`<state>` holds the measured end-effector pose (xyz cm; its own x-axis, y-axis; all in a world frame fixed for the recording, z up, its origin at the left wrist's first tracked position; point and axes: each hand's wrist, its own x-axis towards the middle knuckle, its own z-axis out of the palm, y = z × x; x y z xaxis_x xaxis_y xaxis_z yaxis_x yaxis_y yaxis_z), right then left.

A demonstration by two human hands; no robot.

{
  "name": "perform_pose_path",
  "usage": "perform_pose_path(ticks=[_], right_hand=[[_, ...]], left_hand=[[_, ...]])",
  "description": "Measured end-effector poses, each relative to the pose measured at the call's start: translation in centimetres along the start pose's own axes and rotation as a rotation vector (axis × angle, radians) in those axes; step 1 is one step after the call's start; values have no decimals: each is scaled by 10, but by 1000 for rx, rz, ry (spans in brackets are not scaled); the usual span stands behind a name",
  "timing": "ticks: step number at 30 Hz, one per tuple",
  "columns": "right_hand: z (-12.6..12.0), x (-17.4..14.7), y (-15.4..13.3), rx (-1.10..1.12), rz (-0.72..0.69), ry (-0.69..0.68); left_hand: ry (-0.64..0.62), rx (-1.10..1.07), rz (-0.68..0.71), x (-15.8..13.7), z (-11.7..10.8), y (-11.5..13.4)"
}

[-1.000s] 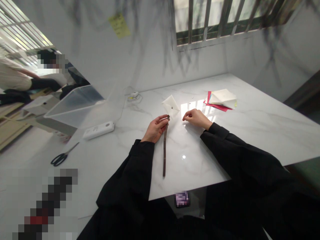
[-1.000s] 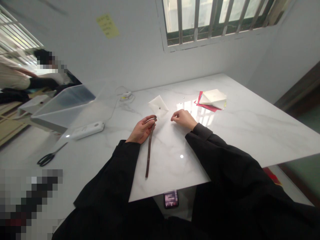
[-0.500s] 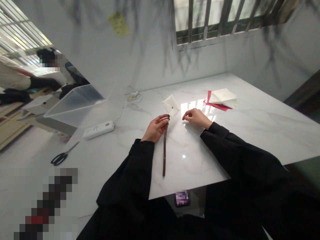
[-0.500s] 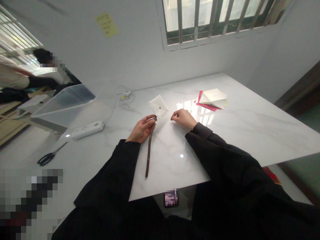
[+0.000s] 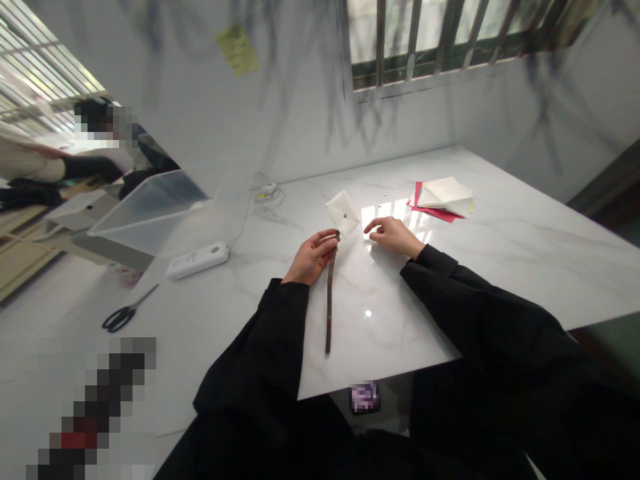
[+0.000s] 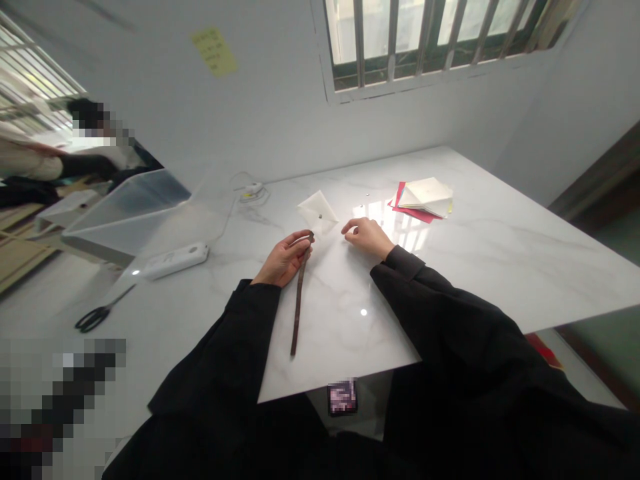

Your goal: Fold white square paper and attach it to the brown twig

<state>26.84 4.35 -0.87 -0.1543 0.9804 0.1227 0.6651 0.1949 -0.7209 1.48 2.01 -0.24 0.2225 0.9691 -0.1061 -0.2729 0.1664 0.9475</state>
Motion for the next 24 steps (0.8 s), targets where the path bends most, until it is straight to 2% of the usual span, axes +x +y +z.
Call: perform_pose_path(ticks=[4,10,18,24], right_hand=[[3,2,4,51,38,38],[4,0,2,97,0,62],[-2,-1,-1,-17,4,-48],[-1,0,-2,-13,11,4]], left_hand=[[-5,-8,-3,1,0,0],[-23,15,-2,1,-1,-1],[-14,6,-3,0,-1,-1],[-18,27,-8,0,-1,-1]])
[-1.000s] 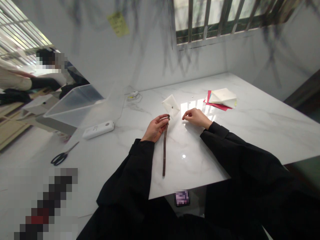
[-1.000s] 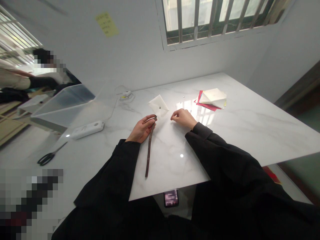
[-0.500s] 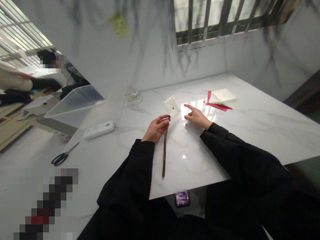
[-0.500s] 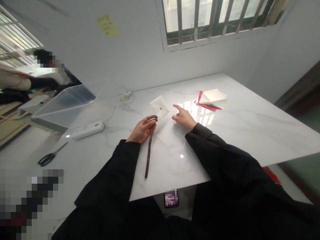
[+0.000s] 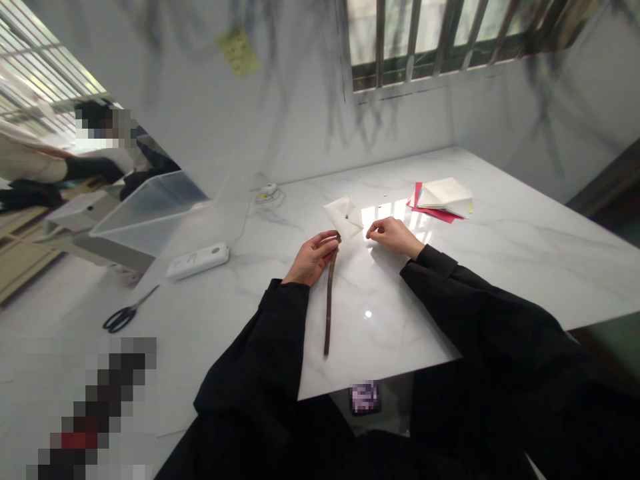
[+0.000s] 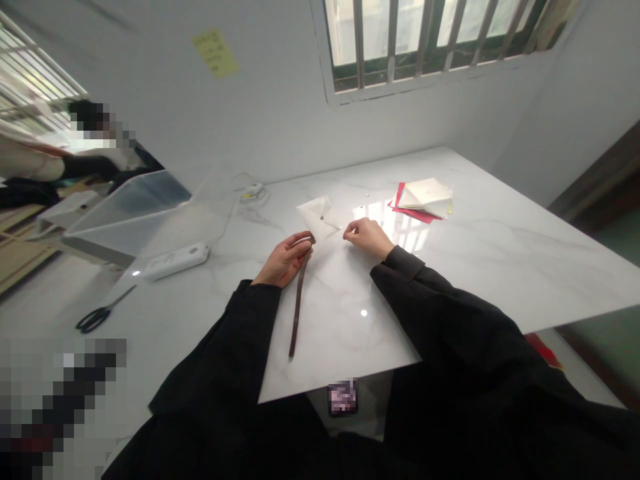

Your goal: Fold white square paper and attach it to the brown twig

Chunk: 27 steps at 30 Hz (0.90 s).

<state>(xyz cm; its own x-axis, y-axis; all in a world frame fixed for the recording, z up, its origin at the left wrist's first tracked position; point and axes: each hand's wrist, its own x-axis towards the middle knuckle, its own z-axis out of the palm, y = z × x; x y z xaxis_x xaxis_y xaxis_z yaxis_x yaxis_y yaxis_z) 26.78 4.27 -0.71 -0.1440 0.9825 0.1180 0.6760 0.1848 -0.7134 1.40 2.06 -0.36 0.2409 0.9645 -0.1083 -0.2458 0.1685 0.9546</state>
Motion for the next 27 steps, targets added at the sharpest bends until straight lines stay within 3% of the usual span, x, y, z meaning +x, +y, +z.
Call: perform_pose_path(ticks=[5,10,17,21,23,25,27], right_hand=[[1,1,0,46,16,25],[-2,-2,-1,-15,-7,-78],[-5,-3,-10,-36,0,-48],[-20,-41,-40,106,20,-64],[-27,-85,-59,404,-30,-297],[-26,-139,-68,683,-115,-753],[-7,-194,-62,815,-185,-1341]], left_hand=[[-2,-27,-1,1,0,-1],[8,-46,8,2,0,-2],[-3,-31,16,2,0,-1],[8,-78,20,3,0,-2],[13,-93,21,3,0,-2],[8,-103,17,3,0,-2],[-4,-111,14,3,1,-2]])
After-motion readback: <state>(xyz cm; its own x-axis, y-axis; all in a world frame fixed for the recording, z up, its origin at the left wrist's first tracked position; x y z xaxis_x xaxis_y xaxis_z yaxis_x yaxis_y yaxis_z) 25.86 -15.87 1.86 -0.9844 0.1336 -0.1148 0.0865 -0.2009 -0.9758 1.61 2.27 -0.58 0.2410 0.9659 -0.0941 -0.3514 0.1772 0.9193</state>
